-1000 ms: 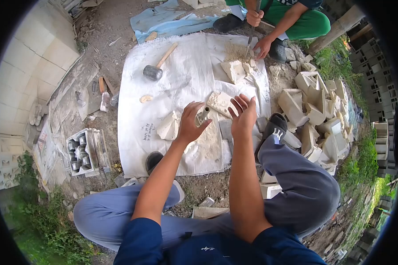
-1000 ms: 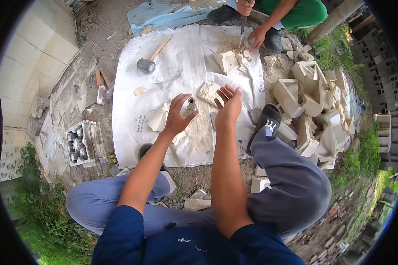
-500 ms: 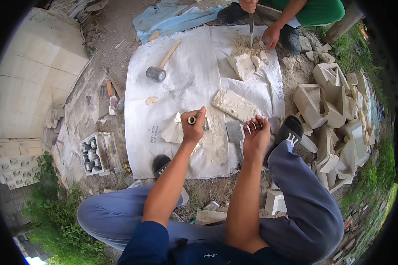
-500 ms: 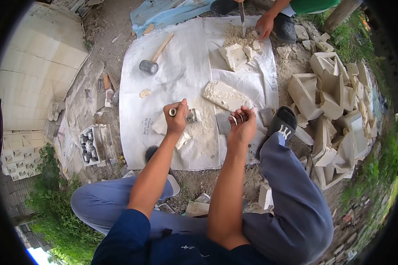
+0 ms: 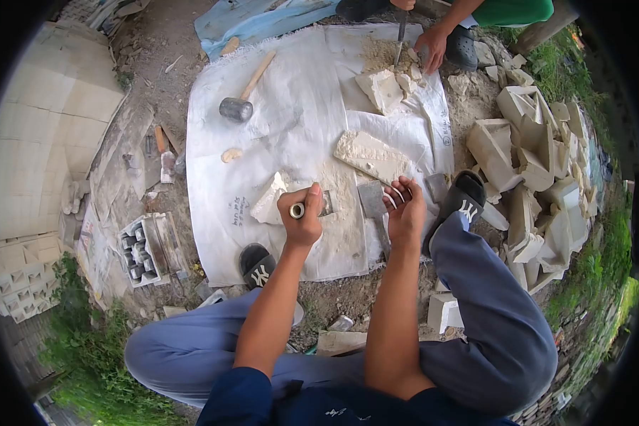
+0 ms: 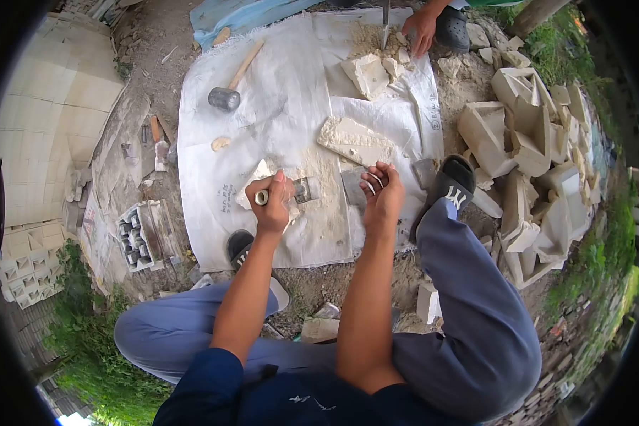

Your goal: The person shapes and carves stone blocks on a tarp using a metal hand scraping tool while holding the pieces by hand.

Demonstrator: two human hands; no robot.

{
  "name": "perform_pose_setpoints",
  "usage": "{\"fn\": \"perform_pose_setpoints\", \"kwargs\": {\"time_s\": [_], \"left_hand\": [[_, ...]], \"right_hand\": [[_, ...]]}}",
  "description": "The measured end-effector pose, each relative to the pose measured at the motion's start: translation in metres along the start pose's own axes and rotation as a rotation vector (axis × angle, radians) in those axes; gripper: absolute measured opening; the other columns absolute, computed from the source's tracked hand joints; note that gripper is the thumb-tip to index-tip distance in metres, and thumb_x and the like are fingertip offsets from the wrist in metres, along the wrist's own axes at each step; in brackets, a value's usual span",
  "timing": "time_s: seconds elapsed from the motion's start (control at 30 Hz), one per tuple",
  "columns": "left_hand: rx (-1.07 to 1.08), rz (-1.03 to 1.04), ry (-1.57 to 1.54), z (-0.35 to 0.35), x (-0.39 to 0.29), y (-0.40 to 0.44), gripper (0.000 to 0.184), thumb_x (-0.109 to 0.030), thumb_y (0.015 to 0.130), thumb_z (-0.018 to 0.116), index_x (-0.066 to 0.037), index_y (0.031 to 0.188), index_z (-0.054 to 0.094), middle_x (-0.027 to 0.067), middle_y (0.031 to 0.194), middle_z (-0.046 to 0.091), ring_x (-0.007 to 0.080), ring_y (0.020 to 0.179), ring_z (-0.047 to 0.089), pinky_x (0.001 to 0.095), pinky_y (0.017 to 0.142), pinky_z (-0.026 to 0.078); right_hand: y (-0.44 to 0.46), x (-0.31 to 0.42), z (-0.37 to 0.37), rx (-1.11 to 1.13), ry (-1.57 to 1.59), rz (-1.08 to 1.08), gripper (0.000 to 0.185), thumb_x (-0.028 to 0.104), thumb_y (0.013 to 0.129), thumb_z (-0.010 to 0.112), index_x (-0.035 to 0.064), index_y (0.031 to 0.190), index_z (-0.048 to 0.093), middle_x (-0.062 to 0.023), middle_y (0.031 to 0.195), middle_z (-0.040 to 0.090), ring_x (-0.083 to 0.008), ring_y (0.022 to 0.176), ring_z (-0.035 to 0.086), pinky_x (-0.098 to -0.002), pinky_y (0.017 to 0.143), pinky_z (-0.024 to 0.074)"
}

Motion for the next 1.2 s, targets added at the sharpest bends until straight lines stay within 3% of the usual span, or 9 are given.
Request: {"fn": "perform_pose_setpoints", "kwargs": {"time_s": [0.17, 0.3, 0.47, 0.57, 0.63, 0.83, 0.93, 1.07, 1.2], "left_hand": [[0.032, 0.038, 0.061, -0.001, 0.052, -0.005, 0.048, -0.011, 0.098, 0.057, 0.001, 0.056, 0.038, -0.0014, 0.049, 0.034, 0.0087, 0.045, 0.03, 0.0316, 0.046, 0.022], [0.056, -0.017, 0.137, 0.018, 0.028, 0.011, 0.05, -0.013, 0.101, 0.054, -0.003, 0.056, 0.035, -0.0013, 0.052, 0.037, 0.0083, 0.048, 0.031, 0.0299, 0.048, 0.024], [-0.04, -0.014, -0.075, 0.005, -0.003, 0.005, 0.05, -0.011, 0.101, 0.056, -0.005, 0.055, 0.036, -0.0017, 0.052, 0.037, 0.0078, 0.048, 0.029, 0.0309, 0.048, 0.022], [-0.077, 0.052, 0.054, 0.003, 0.011, -0.001, 0.052, -0.014, 0.098, 0.06, -0.001, 0.054, 0.038, -0.0013, 0.048, 0.037, 0.0085, 0.045, 0.031, 0.0323, 0.046, 0.021], [0.049, 0.094, 0.268, 0.017, 0.026, 0.0, 0.052, -0.015, 0.098, 0.06, -0.002, 0.053, 0.038, -0.0018, 0.048, 0.036, 0.0081, 0.046, 0.03, 0.0323, 0.046, 0.021], [-0.104, -0.096, -0.025, -0.002, 0.023, 0.004, 0.053, -0.016, 0.099, 0.061, 0.0, 0.054, 0.038, -0.0031, 0.049, 0.037, 0.0059, 0.048, 0.03, 0.031, 0.047, 0.02], [-0.095, 0.016, 0.043, 0.006, -0.018, -0.011, 0.051, -0.015, 0.1, 0.059, 0.001, 0.054, 0.042, -0.0019, 0.049, 0.038, 0.0062, 0.046, 0.032, 0.0316, 0.046, 0.02], [-0.13, 0.057, 0.147, 0.005, 0.037, -0.042, 0.049, -0.014, 0.098, 0.058, 0.001, 0.055, 0.04, 0.0024, 0.047, 0.037, 0.0102, 0.043, 0.032, 0.0341, 0.046, 0.022], [-0.048, 0.115, 0.248, 0.032, 0.027, -0.042, 0.048, -0.012, 0.098, 0.058, 0.001, 0.056, 0.038, 0.0011, 0.047, 0.033, 0.0096, 0.044, 0.029, 0.0347, 0.046, 0.02]], "right_hand": [[0.006, -0.02, -0.015, -0.08, 0.016, 0.065, 0.025, 0.03, 0.103, 0.052, 0.0067, 0.105, 0.062, -0.0056, 0.093, 0.066, -0.0217, 0.085, 0.064, -0.0369, 0.077, 0.0497], [0.002, -0.026, -0.004, -0.084, 0.038, 0.093, 0.026, 0.03, 0.104, 0.051, 0.0062, 0.104, 0.062, -0.0061, 0.091, 0.065, -0.0218, 0.084, 0.064, -0.0369, 0.076, 0.0489], [0.006, -0.02, -0.017, -0.083, -0.01, 0.057, 0.027, 0.031, 0.103, 0.053, 0.0059, 0.106, 0.062, -0.0059, 0.092, 0.066, -0.0213, 0.084, 0.064, -0.0367, 0.076, 0.0493], [0.01, -0.016, -0.025, -0.099, 0.009, 0.05, 0.028, 0.031, 0.103, 0.052, 0.0055, 0.107, 0.062, -0.0062, 0.093, 0.066, -0.0214, 0.083, 0.064, -0.0366, 0.076, 0.0495], [0.009, -0.016, -0.022, -0.088, 0.02, 0.052, 0.028, 0.032, 0.103, 0.052, 0.0054, 0.107, 0.062, -0.0062, 0.094, 0.066, -0.0214, 0.084, 0.064, -0.0365, 0.076, 0.0496], [0.002, -0.017, -0.004, -0.039, 0.026, 0.054, 0.027, 0.031, 0.104, 0.051, 0.0059, 0.106, 0.062, -0.0062, 0.094, 0.065, -0.0212, 0.084, 0.064, -0.0362, 0.076, 0.0494], [0.002, -0.021, -0.008, -0.038, 0.006, 0.06, 0.027, 0.031, 0.104, 0.051, 0.0061, 0.105, 0.062, -0.0062, 0.094, 0.065, -0.0212, 0.085, 0.064, -0.0361, 0.075, 0.0491], [0.006, -0.019, -0.013, -0.057, 0.026, 0.057, 0.027, 0.031, 0.104, 0.051, 0.0062, 0.105, 0.061, -0.0062, 0.094, 0.065, -0.0213, 0.085, 0.064, -0.0361, 0.076, 0.0489], [0.003, -0.016, -0.014, -0.063, 0.039, 0.059, 0.027, 0.031, 0.104, 0.051, 0.0062, 0.105, 0.061, -0.0064, 0.094, 0.065, -0.0213, 0.084, 0.064, -0.0364, 0.076, 0.0491]]}}
Point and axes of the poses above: each hand's wrist, its own y-axis towards the middle knuckle, its own z-axis out of the palm, x = y × z, the point moved 10 cm from there along y, towards the middle knuckle
